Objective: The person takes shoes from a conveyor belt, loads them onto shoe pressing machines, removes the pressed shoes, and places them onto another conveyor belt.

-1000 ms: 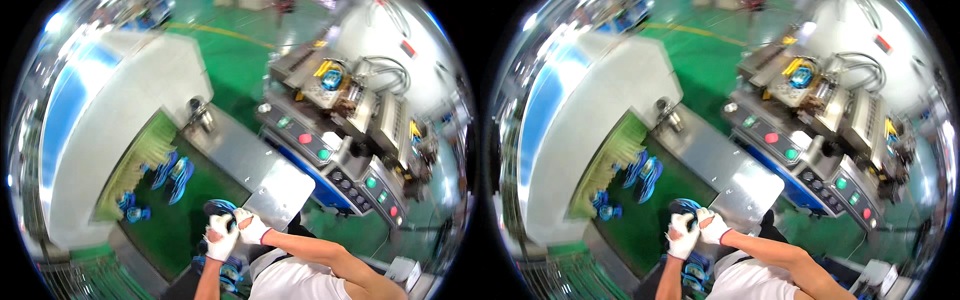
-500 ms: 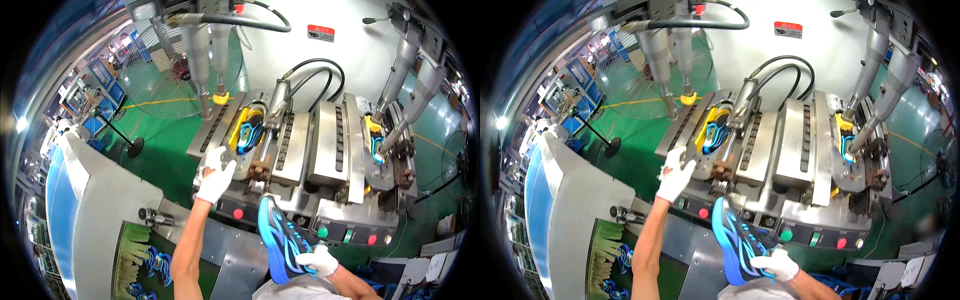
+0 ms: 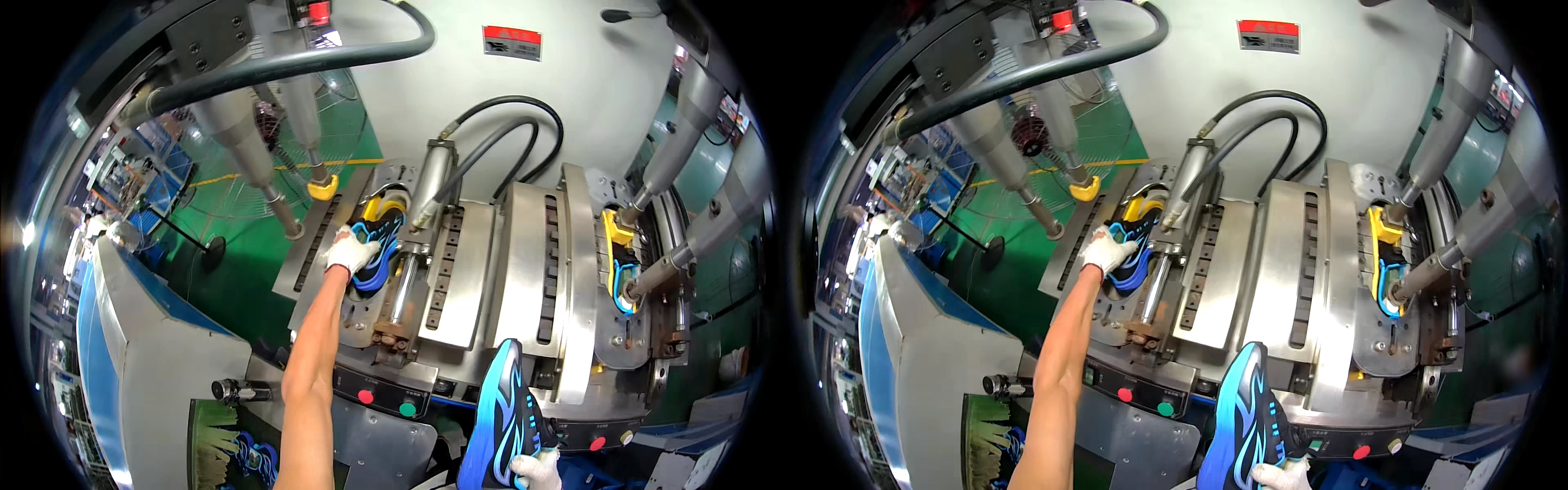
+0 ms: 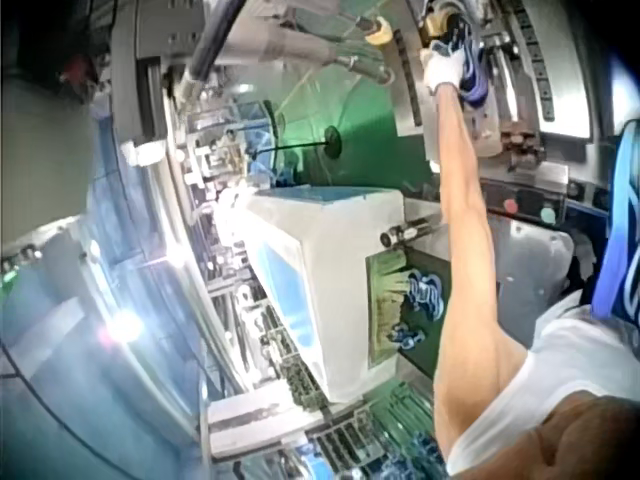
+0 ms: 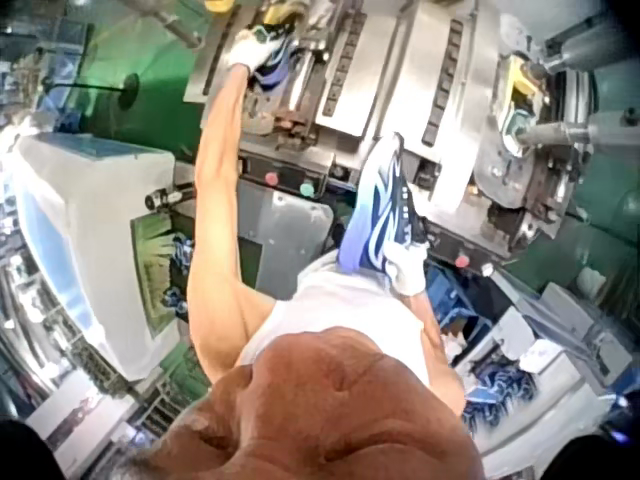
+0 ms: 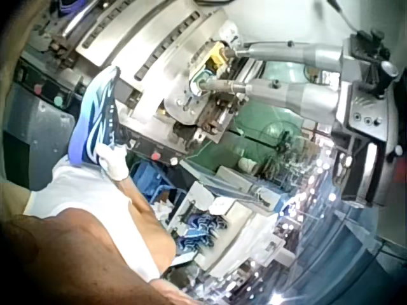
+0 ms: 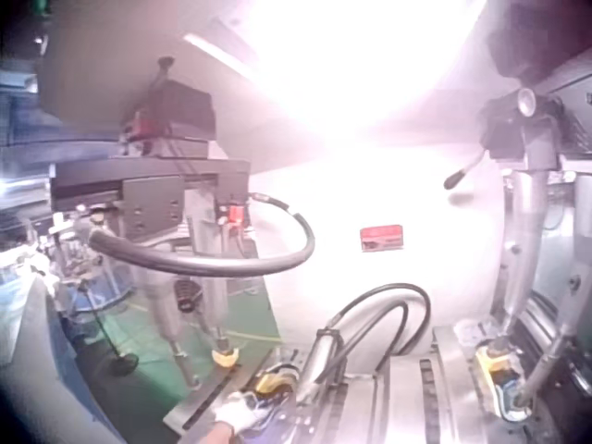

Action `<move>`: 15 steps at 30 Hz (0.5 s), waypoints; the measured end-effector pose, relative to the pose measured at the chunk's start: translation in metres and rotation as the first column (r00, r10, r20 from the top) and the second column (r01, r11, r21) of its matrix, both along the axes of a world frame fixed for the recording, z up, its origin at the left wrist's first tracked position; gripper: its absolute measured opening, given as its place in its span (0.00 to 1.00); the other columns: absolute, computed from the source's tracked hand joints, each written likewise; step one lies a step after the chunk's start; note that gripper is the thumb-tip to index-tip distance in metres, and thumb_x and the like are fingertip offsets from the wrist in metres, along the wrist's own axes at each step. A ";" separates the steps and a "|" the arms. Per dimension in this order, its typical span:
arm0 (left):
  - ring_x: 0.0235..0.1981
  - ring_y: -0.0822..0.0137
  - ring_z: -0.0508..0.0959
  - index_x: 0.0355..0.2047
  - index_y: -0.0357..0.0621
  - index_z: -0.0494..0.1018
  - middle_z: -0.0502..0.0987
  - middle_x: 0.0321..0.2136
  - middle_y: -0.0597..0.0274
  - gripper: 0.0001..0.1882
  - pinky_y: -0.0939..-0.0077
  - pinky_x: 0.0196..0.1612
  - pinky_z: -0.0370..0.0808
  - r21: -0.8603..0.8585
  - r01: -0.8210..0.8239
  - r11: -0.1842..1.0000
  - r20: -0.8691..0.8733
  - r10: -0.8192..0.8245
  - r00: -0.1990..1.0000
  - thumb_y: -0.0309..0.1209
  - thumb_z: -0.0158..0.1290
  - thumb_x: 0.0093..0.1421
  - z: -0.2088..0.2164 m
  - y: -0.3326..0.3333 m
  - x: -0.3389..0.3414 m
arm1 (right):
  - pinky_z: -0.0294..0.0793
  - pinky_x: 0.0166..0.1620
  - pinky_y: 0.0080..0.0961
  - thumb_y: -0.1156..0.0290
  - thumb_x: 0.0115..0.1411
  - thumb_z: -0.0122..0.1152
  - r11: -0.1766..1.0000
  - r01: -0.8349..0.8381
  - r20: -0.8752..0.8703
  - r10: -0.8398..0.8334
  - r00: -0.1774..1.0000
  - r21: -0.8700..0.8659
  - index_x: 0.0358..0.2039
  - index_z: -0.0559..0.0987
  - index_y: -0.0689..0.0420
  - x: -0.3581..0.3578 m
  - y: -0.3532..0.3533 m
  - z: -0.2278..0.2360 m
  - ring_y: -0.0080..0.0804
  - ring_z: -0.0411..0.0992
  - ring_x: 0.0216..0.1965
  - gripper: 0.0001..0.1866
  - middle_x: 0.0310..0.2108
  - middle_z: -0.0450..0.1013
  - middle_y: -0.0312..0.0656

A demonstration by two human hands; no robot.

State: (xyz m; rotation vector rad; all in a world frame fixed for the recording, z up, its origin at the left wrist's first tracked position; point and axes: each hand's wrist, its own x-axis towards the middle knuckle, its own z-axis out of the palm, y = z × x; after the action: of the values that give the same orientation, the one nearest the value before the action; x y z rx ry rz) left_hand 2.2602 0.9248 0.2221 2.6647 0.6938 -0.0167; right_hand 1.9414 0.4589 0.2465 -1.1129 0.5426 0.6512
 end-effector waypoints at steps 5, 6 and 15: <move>0.56 0.41 0.76 0.55 0.29 0.69 0.75 0.53 0.33 0.45 0.53 0.58 0.72 -0.012 0.007 1.000 0.155 -0.005 0.988 0.56 0.64 0.48 0.062 0.010 -0.086 | 0.79 0.33 0.25 0.74 0.56 0.67 0.999 -0.042 0.140 0.040 0.989 0.011 0.63 0.67 0.59 0.014 0.039 0.004 0.27 0.76 0.30 0.34 0.40 0.78 0.38; 0.56 0.41 0.75 0.55 0.31 0.69 0.75 0.53 0.35 0.44 0.52 0.59 0.71 -0.050 -0.014 0.999 0.216 0.024 0.976 0.55 0.64 0.50 0.070 0.009 -0.117 | 0.79 0.32 0.24 0.76 0.55 0.66 1.000 -0.028 0.179 0.025 0.983 0.012 0.59 0.69 0.61 0.024 0.056 0.017 0.28 0.77 0.30 0.31 0.38 0.78 0.39; 0.49 0.46 0.80 0.59 0.28 0.66 0.80 0.45 0.40 0.43 0.59 0.54 0.75 -0.391 -0.385 0.836 0.267 0.503 0.822 0.40 0.70 0.47 -0.003 0.000 -0.460 | 0.81 0.33 0.28 0.80 0.57 0.66 0.942 -0.213 0.350 0.113 0.930 0.261 0.36 0.80 0.58 0.207 0.292 0.025 0.31 0.78 0.28 0.07 0.30 0.79 0.40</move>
State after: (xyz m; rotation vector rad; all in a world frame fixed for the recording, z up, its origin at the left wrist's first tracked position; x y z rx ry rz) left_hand 1.7999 0.9251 0.2188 2.0534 1.0729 0.4425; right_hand 2.1485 0.7505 0.2712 -0.9618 0.0569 0.6492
